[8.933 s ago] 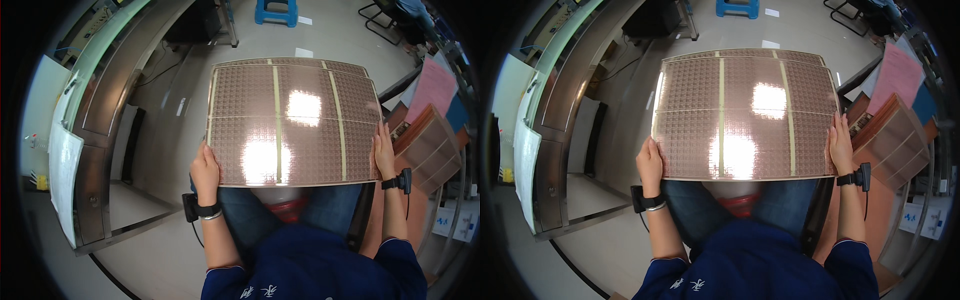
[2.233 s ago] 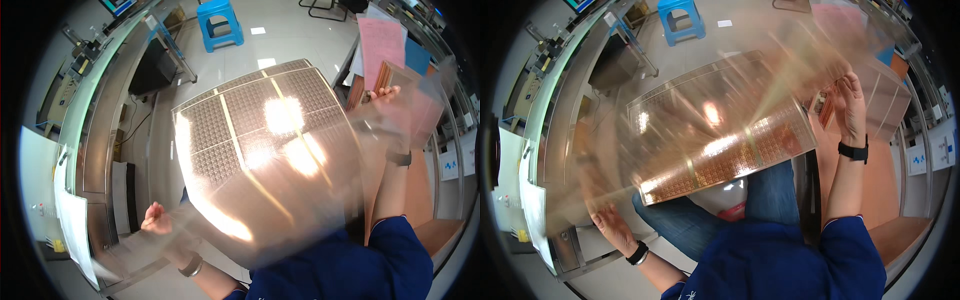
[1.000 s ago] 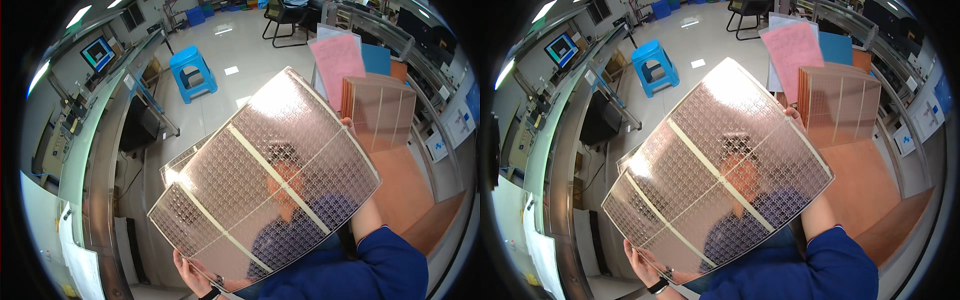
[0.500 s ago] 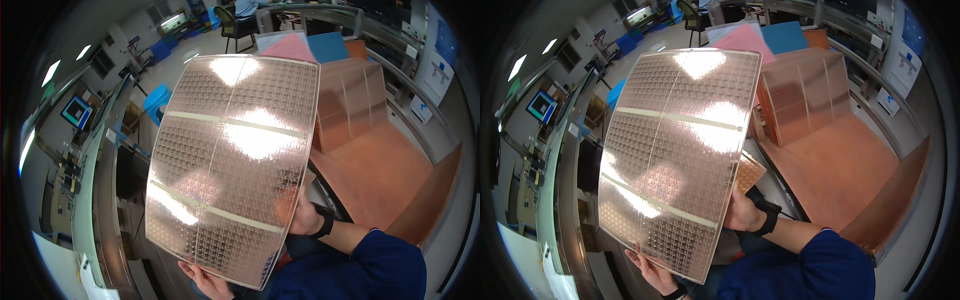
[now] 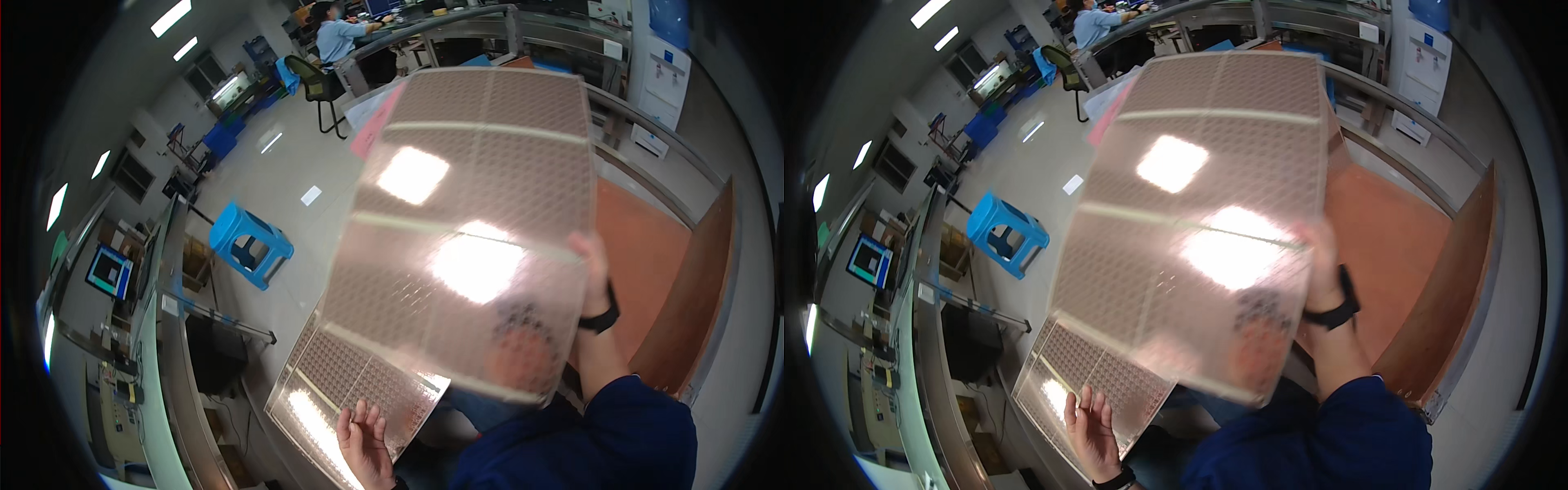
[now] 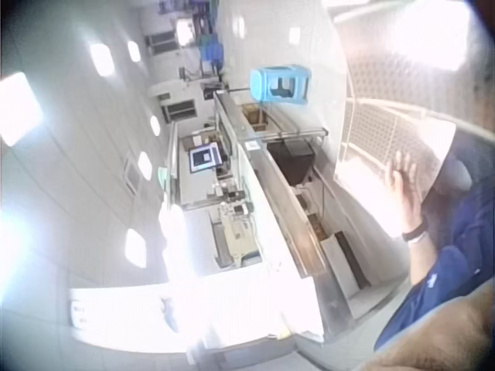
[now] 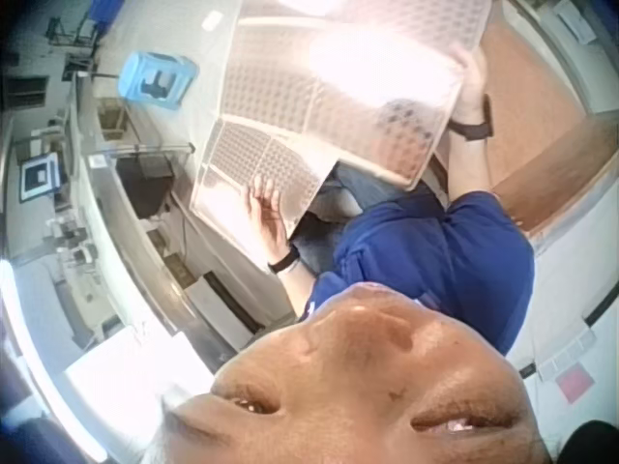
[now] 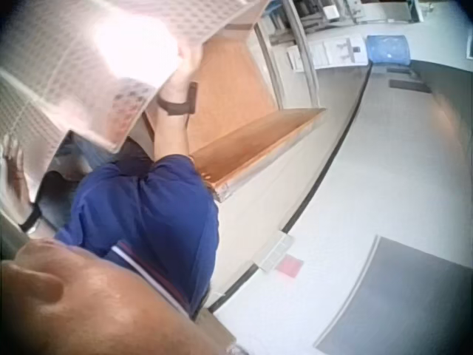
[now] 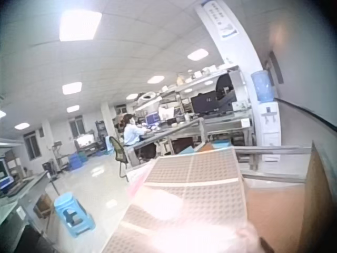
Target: Picking up flexible copper-patterned circuit sheets, inspecting them under light, and placing them into an organizer rack.
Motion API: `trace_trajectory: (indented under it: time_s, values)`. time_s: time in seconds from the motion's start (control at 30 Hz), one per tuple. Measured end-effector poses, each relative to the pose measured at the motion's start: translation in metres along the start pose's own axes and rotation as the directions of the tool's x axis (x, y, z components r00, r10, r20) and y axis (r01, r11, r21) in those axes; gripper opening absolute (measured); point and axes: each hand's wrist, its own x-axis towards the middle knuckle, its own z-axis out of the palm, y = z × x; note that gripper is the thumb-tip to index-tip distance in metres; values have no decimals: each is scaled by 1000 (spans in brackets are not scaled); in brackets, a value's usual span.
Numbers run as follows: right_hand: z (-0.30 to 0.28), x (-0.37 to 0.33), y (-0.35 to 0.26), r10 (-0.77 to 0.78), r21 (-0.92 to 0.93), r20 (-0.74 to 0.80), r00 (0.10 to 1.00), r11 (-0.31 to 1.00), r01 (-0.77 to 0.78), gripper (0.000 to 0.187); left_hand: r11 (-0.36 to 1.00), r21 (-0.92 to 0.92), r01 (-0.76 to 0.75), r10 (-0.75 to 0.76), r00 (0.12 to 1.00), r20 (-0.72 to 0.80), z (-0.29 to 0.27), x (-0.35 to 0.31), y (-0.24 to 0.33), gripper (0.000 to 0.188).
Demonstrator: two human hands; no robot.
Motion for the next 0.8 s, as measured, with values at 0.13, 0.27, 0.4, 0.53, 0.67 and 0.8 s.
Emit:
trace_trajectory:
  time_s: [0.13,0.27,0.4,0.53,0.67,0.8]
  values:
    - [-11,33,-79,-259,-211,-384,886,959,189,39,995,84,51,-46,997,-62,-29,7,-4,36]
    - [-80,52,-104,-246,-147,-205,947,965,219,40,988,126,87,-70,989,-133,-31,19,-1,34]
    - [-121,66,-100,-313,-397,-343,886,903,165,42,981,170,95,-68,984,-163,-25,35,3,32]
    - [-131,81,-77,-311,-524,-391,866,849,69,46,979,174,109,-80,983,-164,-7,42,-3,31]
    - [-97,99,-50,-140,-528,-431,892,840,-123,65,972,183,146,-113,977,-179,-4,37,-8,28]
    - [-106,141,6,-151,-591,-319,936,803,-72,70,972,201,122,-73,969,-237,0,29,-7,26]
